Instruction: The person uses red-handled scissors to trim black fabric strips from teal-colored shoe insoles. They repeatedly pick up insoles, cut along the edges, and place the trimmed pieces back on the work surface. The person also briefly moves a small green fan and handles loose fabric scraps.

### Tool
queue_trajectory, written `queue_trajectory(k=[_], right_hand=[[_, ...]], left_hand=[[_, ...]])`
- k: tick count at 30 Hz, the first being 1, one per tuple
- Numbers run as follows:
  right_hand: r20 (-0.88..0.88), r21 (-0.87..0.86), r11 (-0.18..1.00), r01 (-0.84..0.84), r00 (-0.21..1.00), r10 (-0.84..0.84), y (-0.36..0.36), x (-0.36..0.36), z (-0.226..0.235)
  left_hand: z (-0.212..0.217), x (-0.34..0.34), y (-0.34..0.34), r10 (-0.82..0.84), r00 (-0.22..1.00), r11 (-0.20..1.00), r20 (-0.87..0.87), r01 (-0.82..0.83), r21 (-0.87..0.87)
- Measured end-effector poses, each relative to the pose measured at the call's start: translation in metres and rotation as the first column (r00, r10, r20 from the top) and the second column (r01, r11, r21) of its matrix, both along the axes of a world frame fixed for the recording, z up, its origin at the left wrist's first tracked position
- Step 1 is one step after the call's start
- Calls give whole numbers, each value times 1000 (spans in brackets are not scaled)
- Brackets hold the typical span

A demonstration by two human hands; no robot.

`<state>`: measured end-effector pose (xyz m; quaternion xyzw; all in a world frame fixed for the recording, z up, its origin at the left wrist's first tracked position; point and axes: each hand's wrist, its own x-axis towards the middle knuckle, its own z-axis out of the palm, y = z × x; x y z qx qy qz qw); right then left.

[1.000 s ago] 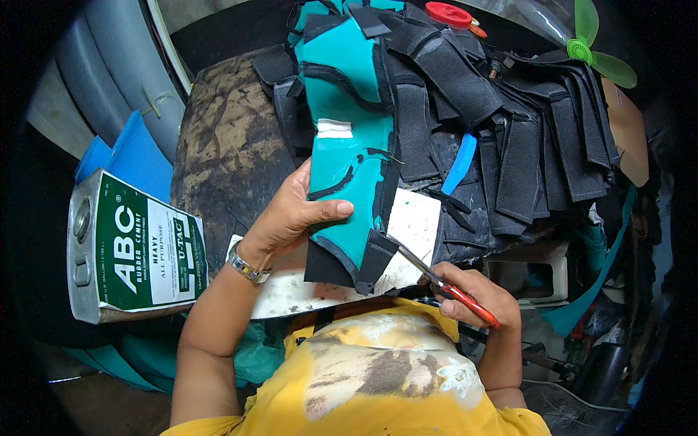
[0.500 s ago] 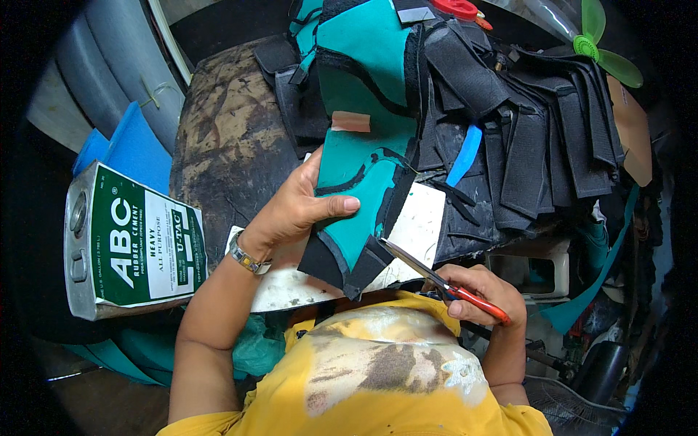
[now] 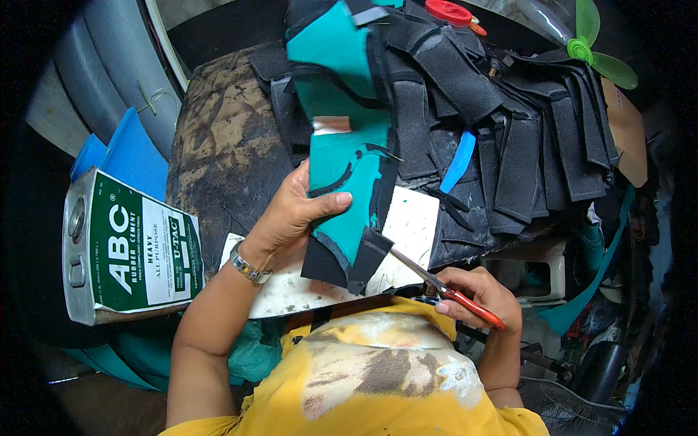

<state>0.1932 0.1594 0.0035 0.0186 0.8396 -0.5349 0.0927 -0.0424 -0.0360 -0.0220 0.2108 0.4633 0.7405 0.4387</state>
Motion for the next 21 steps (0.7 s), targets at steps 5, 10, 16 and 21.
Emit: queue_trajectory(k=[5,10,16,21], right_hand=[[249,-335,893,300,942,-223,-16,-5,2],[253,-531,786,316,945,-209,-36,-20,-5],[204,-530,804,267,961,-185,-39,-35,-3],[220,-453,841,297,951,-217,-41,-36,9]], left_hand=[[1,9,7,152,983,984,106,-160,74],[4,16,7,144,985,984,90,-152,88],[1,22,7,183,981,977,62,-189,100],[-5,23,6,217,976,969,17,-218,114]])
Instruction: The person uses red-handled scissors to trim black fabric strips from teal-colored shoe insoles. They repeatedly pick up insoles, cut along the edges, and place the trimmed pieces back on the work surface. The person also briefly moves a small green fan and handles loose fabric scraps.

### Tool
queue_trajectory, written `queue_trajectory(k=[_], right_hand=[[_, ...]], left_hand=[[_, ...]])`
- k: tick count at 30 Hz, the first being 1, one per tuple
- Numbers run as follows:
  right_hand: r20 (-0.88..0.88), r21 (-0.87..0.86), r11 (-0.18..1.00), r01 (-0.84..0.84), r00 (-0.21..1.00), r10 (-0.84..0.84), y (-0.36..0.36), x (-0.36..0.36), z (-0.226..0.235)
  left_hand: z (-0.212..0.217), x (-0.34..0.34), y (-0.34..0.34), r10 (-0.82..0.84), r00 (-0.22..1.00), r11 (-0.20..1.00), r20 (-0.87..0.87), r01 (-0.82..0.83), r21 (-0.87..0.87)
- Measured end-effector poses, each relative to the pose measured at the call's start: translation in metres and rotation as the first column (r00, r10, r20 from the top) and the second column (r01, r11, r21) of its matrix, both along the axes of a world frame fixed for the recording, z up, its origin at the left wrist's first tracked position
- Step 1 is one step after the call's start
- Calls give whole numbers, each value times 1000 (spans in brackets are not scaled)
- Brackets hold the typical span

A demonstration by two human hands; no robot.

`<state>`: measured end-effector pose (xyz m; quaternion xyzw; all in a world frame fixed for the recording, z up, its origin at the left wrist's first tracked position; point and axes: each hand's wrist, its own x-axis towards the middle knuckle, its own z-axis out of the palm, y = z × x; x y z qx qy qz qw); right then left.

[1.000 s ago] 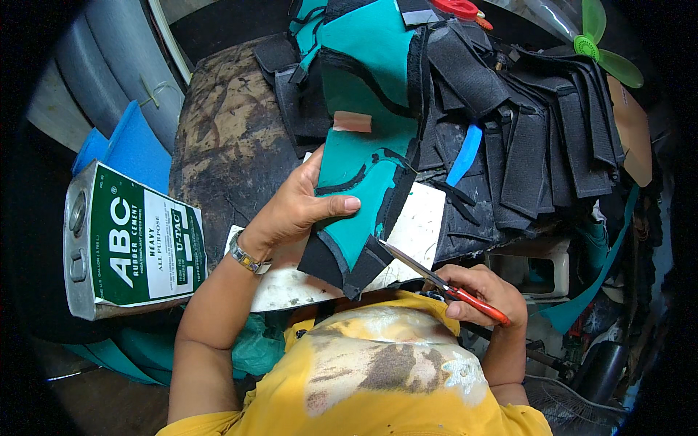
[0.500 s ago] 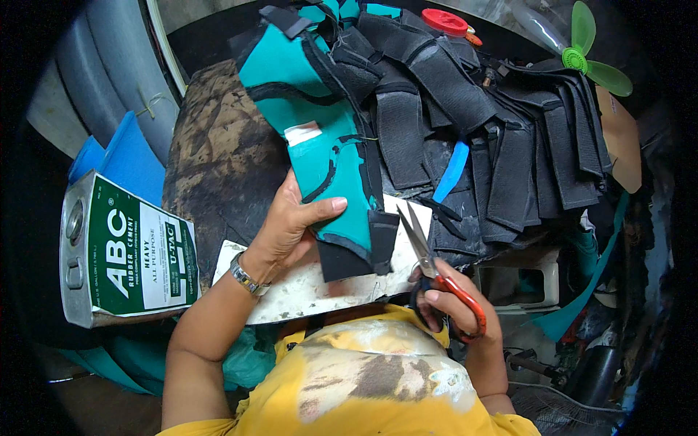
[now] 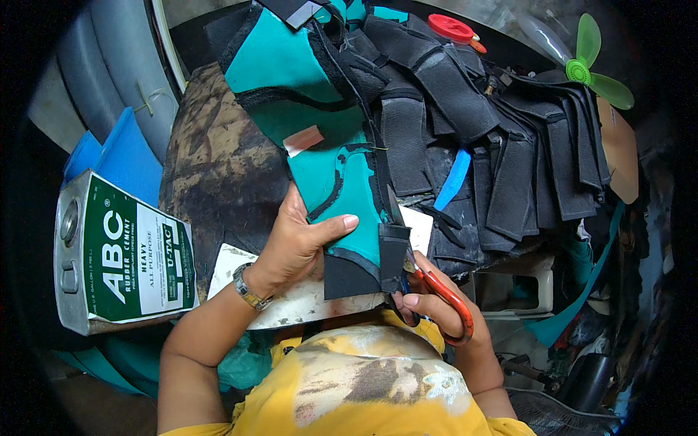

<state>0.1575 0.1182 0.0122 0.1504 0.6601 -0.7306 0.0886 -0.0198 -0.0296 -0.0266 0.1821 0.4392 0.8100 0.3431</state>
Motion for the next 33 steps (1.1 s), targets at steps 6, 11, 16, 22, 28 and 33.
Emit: queue_trajectory(k=[6,11,16,22,28,33], right_hand=[[-62,110,994,-15,998,22,0,1,6],[-5,237,971,-43,999,45,5,-2,6],[-51,254,966,-44,997,58,6,-2,4],[-47,214,976,39,998,-30,-1,0,0],[-50,206,978,8,999,2,-1,-7,-5],[-67,272,956,111,993,-97,-5,-13,-15]], left_hand=[[-2,1,-1,19,995,1000,-96,-19,1],[-2,2,-2,20,992,1000,-121,-20,-6],[-1,2,-2,13,994,1000,-111,-11,16],[4,5,-1,7,1000,1000,-15,-6,30],[7,14,2,-41,995,997,94,34,73],[8,24,3,-39,995,996,88,32,78]])
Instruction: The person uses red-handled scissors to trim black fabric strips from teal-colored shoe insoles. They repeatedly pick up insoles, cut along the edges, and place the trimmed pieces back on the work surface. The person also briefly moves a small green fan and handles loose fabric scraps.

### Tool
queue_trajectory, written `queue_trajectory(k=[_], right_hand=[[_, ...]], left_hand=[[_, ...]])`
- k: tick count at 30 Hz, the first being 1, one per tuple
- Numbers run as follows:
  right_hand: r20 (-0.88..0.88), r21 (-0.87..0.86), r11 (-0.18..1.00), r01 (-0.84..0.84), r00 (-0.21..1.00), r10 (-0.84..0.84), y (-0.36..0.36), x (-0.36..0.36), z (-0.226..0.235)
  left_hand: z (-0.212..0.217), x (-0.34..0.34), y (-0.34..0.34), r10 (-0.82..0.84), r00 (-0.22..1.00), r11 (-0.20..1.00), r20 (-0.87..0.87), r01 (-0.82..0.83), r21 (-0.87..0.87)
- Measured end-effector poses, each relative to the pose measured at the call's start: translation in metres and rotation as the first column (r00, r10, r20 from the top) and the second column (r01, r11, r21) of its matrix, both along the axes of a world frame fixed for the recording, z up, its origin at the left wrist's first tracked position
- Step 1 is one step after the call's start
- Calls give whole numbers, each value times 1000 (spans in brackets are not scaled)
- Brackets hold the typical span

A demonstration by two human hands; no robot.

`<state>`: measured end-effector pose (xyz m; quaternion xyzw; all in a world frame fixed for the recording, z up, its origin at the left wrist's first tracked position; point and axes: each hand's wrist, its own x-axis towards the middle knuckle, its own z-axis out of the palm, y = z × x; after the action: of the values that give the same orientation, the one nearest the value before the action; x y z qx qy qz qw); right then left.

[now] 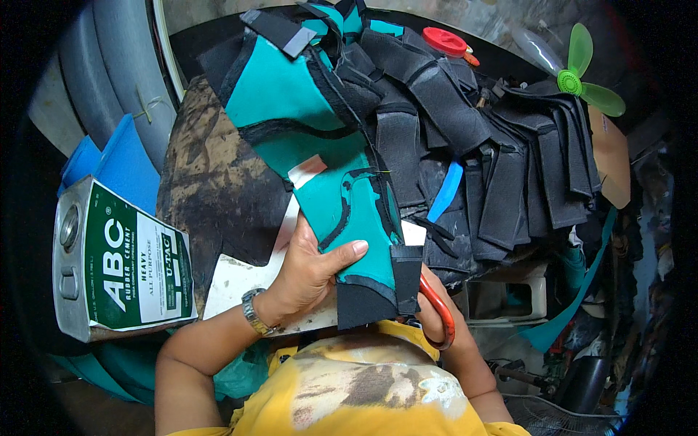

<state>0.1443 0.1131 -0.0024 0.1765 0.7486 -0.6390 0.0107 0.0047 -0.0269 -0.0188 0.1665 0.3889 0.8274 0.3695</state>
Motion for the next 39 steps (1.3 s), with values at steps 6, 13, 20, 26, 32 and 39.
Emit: queue_trajectory(k=[6,13,20,26,32,39], right_hand=[[-158,43,999,12,987,-5,-11,-3,-7],[-53,-1,1000,-16,998,16,-5,0,-5],[-189,108,994,5,982,16,-7,0,-11],[-198,-159,986,48,977,-80,-9,11,-23],[-251,-200,979,-49,968,-3,18,23,-37],[-160,-10,996,-90,983,88,12,35,-18]], left_hand=[[4,3,-1,-16,997,1000,79,13,28],[2,5,0,-6,1000,1000,26,5,9],[1,9,0,-9,1000,999,-12,9,36],[2,6,-4,-26,998,999,-64,29,40],[-15,-29,-12,100,993,917,68,-118,381],[-30,-39,-25,159,980,983,-118,-145,116]])
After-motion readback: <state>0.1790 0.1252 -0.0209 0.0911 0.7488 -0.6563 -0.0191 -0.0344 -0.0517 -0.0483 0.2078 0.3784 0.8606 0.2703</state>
